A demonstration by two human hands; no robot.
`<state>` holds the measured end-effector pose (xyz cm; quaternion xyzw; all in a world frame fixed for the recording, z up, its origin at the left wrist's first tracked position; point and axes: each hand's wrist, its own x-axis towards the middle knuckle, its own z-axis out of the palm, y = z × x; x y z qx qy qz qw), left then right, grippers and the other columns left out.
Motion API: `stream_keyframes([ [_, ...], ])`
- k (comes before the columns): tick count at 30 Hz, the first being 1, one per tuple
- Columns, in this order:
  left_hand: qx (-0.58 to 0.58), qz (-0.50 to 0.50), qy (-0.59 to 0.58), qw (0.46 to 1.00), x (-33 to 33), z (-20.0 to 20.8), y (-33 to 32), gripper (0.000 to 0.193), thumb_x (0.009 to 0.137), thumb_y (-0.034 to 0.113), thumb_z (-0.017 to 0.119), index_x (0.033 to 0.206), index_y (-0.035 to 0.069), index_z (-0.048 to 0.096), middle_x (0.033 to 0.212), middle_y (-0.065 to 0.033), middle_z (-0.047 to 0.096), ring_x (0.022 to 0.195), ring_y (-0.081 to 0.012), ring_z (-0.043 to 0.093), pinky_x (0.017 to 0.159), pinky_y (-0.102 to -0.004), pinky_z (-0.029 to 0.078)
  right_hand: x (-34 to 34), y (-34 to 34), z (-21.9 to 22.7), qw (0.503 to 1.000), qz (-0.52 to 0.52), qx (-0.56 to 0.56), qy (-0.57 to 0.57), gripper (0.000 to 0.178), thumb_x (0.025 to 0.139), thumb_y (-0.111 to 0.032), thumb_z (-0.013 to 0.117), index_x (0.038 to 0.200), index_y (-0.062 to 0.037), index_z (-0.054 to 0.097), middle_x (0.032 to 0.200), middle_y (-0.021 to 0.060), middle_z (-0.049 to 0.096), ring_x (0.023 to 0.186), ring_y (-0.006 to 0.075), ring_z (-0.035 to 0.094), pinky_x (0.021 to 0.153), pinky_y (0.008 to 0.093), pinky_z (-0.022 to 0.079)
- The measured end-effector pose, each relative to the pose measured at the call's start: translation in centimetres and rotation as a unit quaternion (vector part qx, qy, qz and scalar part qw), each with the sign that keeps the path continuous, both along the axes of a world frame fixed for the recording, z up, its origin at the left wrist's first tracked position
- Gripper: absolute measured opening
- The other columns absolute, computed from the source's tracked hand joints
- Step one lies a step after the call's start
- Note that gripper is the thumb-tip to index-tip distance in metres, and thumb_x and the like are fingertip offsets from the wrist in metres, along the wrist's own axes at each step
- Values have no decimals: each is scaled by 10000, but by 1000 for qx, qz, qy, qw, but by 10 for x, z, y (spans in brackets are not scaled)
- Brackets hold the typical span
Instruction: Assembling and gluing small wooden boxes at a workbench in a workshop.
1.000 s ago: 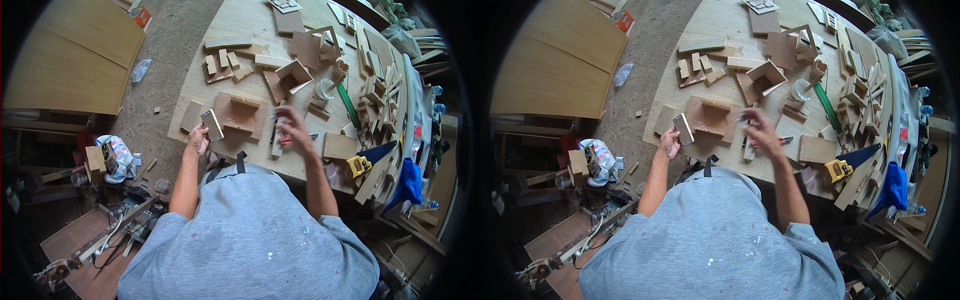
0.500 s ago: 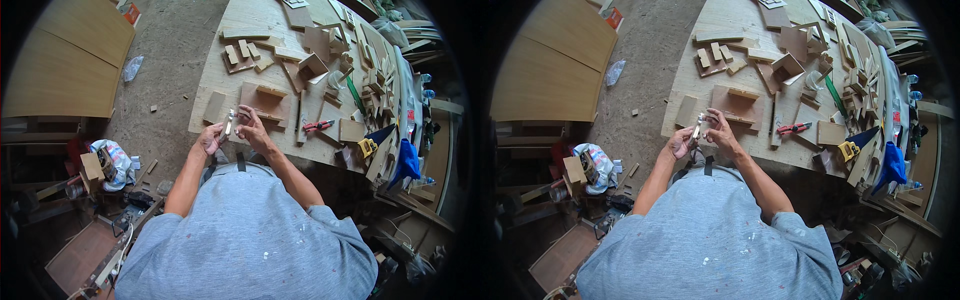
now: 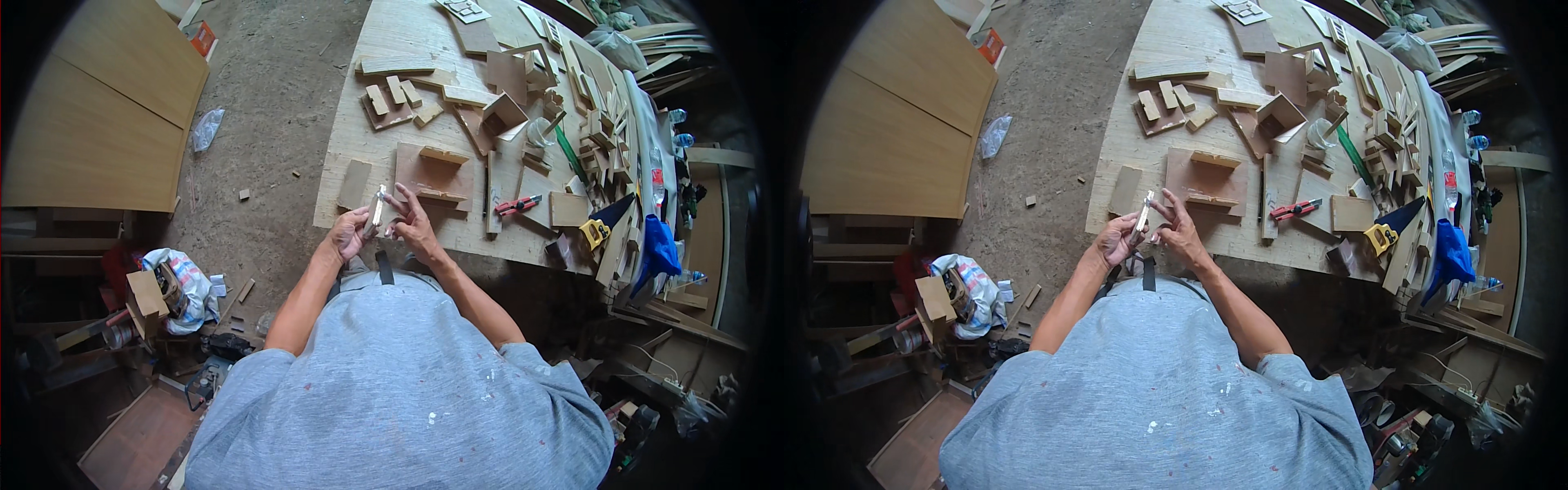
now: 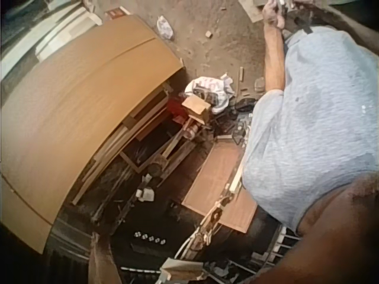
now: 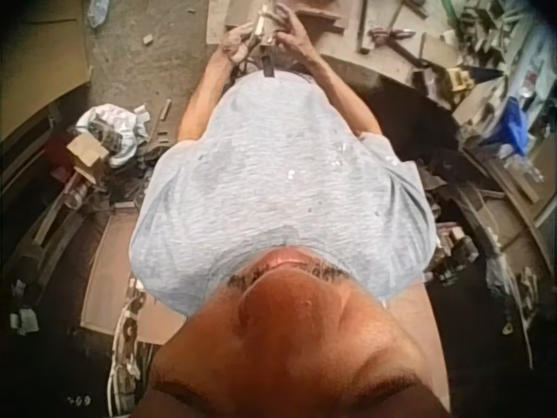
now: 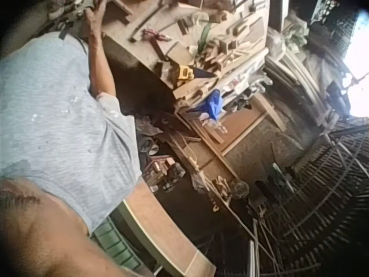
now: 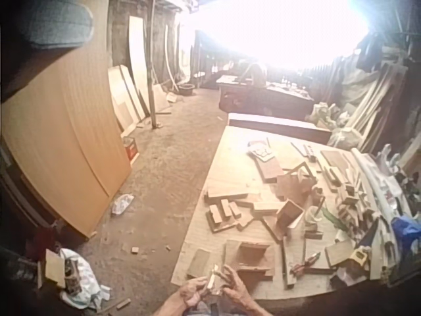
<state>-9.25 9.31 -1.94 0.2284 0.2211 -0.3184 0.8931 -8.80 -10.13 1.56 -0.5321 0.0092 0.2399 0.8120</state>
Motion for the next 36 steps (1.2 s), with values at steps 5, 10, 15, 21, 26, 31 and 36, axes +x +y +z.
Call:
stream_keyframes([
  [5, 7, -4, 2, 1000, -11, -10, -2, 390, 1001, 80, 423, 1372, -36, 452, 953, -110, 662, 803, -165, 683, 740, -276, 606, -19, -4, -12, 986, 13, -128, -108, 816, 739, 106, 430, 1521, -52, 262, 1439, 152, 511, 770, 99, 631, 703, 226, 524],
  [10, 29, 11, 21, 999, -14, -4, -4, 376, 999, 90, 435, 1349, -45, 465, 932, -113, 665, 770, -159, 679, 704, -260, 601, -15, -15, -20, 966, -10, -196, -167, 753, 743, 105, 426, 1474, -60, 355, 1291, 121, 582, 812, 108, 615, 719, 241, 532],
  [15, 3, -27, -20, 999, -17, -8, -3, 355, 988, 79, 472, 1322, -38, 495, 945, -100, 678, 787, -149, 690, 704, -265, 598, 15, -11, -6, 960, 18, -196, -198, 765, 721, 108, 434, 1459, -82, 368, 1256, 132, 587, 779, 116, 586, 647, 248, 517],
  [21, 30, -48, -13, 998, -17, -1, -8, 349, 984, 73, 492, 1318, -25, 507, 954, -73, 681, 780, -137, 681, 712, -282, 597, 38, -15, -8, 954, 104, -206, -190, 738, 708, 79, 441, 1423, -104, 407, 1111, 129, 655, 743, 98, 573, 619, 240, 490],
  [26, 13, -48, -32, 998, -18, -11, -8, 346, 987, 75, 499, 1318, -25, 508, 953, -67, 676, 785, -136, 682, 708, -281, 592, 40, -19, 7, 959, 169, -189, -126, 679, 701, 67, 456, 1364, -83, 474, 1059, 118, 665, 760, 100, 576, 631, 241, 486],
  [31, 12, -51, -33, 998, -16, -8, -10, 336, 994, 80, 490, 1311, -30, 504, 958, -71, 670, 788, -130, 681, 691, -269, 595, 32, -21, 13, 978, 116, -128, -115, 692, 703, 72, 473, 1383, -58, 470, 1092, 110, 658, 740, 98, 588, 626, 237, 490],
  [36, -37, -24, -38, 998, -17, -8, -9, 337, 1009, 81, 448, 1315, -58, 463, 949, -112, 661, 788, -151, 687, 693, -250, 617, 12, -25, 14, 986, 81, -124, -79, 771, 716, 87, 500, 1466, -56, 389, 1251, 124, 625, 777, 101, 618, 635, 230, 508],
])
